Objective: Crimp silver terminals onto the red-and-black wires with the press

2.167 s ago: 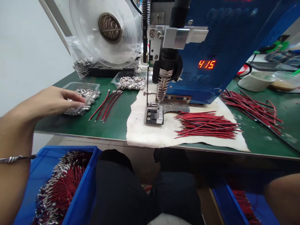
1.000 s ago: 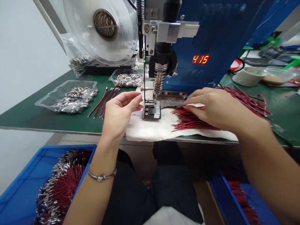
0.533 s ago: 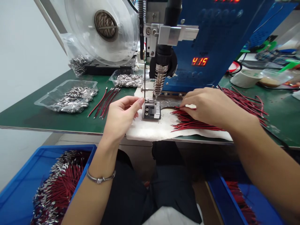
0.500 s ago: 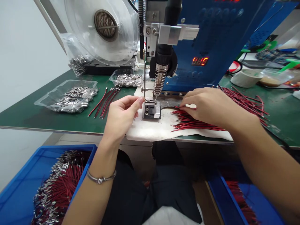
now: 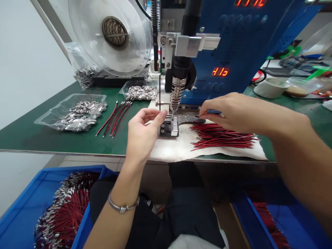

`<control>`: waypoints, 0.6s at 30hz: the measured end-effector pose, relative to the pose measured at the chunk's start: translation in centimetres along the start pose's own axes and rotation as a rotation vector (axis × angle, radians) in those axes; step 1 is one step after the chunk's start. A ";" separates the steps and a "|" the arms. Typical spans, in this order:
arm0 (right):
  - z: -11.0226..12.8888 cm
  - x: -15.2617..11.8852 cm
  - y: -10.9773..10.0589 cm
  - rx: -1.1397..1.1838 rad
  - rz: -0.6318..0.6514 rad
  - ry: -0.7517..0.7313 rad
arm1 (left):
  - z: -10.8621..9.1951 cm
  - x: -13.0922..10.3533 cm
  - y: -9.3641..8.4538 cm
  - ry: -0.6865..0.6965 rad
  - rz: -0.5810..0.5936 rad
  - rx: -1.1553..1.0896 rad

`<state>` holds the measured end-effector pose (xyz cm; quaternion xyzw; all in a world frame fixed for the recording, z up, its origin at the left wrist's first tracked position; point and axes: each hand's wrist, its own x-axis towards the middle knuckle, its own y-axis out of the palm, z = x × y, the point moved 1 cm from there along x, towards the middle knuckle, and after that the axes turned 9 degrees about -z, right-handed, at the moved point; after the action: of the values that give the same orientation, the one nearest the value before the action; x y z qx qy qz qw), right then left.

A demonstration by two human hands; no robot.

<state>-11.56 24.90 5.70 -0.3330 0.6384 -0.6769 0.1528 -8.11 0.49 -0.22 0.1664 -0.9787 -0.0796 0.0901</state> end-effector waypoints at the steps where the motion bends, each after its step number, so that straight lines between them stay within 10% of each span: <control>1: 0.2 0.3 -0.2 0.030 0.011 -0.008 | 0.1 0.0 -0.1 0.001 0.003 0.018; 18: 1.9 2.7 -0.9 0.514 0.079 -0.135 | -0.6 -0.4 0.4 -0.032 -0.017 -0.018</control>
<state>-12.13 21.88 7.20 -0.3025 0.4465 -0.7864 0.3010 -7.74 0.95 0.41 0.1726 -0.9778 -0.0918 0.0750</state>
